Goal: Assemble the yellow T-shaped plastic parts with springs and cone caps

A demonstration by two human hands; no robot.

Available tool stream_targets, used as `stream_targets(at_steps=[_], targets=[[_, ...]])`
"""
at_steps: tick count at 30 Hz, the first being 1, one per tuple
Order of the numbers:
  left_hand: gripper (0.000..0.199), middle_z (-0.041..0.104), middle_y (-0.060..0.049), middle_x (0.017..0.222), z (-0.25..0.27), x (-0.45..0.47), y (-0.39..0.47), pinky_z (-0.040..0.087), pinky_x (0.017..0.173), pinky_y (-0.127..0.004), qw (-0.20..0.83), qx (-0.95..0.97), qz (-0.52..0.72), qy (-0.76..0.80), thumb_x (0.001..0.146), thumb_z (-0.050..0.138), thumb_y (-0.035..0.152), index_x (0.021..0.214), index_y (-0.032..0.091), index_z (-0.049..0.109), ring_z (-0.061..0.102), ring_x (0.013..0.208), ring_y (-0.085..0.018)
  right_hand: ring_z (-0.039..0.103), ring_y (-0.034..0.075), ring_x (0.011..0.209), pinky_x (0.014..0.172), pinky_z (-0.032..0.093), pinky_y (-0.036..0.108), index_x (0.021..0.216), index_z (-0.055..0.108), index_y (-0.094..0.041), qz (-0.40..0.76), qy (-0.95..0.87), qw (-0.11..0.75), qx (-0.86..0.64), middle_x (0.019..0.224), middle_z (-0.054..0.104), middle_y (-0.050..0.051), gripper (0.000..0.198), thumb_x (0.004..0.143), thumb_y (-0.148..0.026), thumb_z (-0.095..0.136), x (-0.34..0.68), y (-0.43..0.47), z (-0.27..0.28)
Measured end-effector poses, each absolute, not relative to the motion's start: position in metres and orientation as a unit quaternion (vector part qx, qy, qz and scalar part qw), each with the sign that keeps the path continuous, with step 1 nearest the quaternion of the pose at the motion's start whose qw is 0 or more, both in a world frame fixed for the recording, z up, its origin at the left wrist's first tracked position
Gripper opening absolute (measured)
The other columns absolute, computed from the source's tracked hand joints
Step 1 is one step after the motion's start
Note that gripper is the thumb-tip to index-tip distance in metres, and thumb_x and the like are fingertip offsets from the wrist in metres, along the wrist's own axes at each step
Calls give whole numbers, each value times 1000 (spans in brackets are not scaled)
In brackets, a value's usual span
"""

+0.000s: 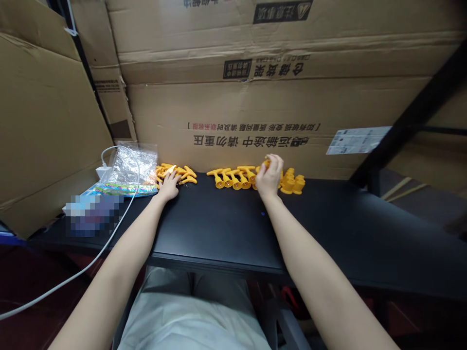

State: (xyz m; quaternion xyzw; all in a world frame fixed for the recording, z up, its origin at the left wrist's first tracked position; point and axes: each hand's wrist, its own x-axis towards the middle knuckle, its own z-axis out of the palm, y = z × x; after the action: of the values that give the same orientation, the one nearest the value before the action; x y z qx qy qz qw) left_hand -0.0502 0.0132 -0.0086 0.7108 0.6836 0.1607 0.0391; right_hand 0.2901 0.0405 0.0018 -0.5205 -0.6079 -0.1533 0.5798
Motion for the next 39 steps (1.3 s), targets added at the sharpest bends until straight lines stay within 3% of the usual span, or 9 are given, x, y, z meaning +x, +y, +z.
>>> stream_targets(at_steps=[6, 10, 14, 17, 25, 28, 32, 39], targets=[[70, 25, -7, 158, -14, -56, 15, 31, 112, -51, -14, 677, 222, 702, 75, 45, 4, 141, 27, 42, 25, 144, -26, 45, 25, 128, 108, 37, 48, 125, 48, -20, -71, -746, 528, -400, 130, 48, 16, 36, 91, -22, 38, 220, 19, 5], [59, 30, -13, 154, -18, -58, 18, 31, 111, -52, -26, 622, 245, 744, 81, 46, 11, 138, 26, 45, 30, 141, -31, 47, 25, 128, 107, 38, 48, 123, 50, -20, 32, -802, 488, -344, 131, 51, 16, 34, 90, -18, 43, 190, 13, -15], [46, 43, -16, 141, -15, -58, 16, 34, 107, -51, -14, 602, 275, 749, 89, 39, 15, 132, 24, 52, 42, 131, -32, 61, 23, 111, 99, 46, 46, 122, 49, -18, 212, -803, 411, -377, 118, 63, 13, 40, 83, -14, 55, 181, 21, -39], [43, 46, -16, 132, -11, -58, 13, 36, 104, -49, -6, 598, 285, 749, 91, 37, 17, 129, 22, 55, 49, 122, -31, 65, 21, 106, 97, 49, 42, 111, 52, -19, 273, -781, 401, -394, 112, 66, 10, 35, 78, -13, 61, 181, 28, -48], [44, 53, -15, 123, -12, -57, 14, 37, 103, -49, -26, 593, 280, 755, 90, 41, 19, 132, 24, 52, 50, 121, -31, 65, 20, 86, 86, 51, 39, 84, 51, -21, 215, -788, 380, -435, 86, 65, 1, 21, 72, -28, 67, 184, 23, -41], [42, 56, -16, 117, -11, -56, 13, 38, 101, -47, -42, 597, 290, 747, 89, 41, 19, 129, 22, 54, 52, 117, -30, 62, 21, 84, 81, 51, 38, 91, 53, -21, 124, -809, 357, -451, 88, 63, 3, 17, 75, -22, 60, 186, 18, -35], [37, 56, -14, 117, -5, -51, 10, 37, 100, -43, -71, 620, 321, 712, 89, 41, 19, 123, 21, 56, 51, 117, -27, 60, 26, 97, 87, 48, 42, 99, 57, -21, 21, -824, 343, -451, 105, 62, 10, 22, 78, -15, 54, 190, 16, -30], [32, 59, -10, 116, -2, -38, 7, 35, 98, -39, -88, 693, 319, 641, 89, 44, 19, 118, 22, 59, 54, 113, -25, 61, 26, 101, 91, 48, 43, 107, 57, -18, 35, -816, 395, -420, 111, 63, 12, 25, 82, -17, 54, 194, 23, -32]])
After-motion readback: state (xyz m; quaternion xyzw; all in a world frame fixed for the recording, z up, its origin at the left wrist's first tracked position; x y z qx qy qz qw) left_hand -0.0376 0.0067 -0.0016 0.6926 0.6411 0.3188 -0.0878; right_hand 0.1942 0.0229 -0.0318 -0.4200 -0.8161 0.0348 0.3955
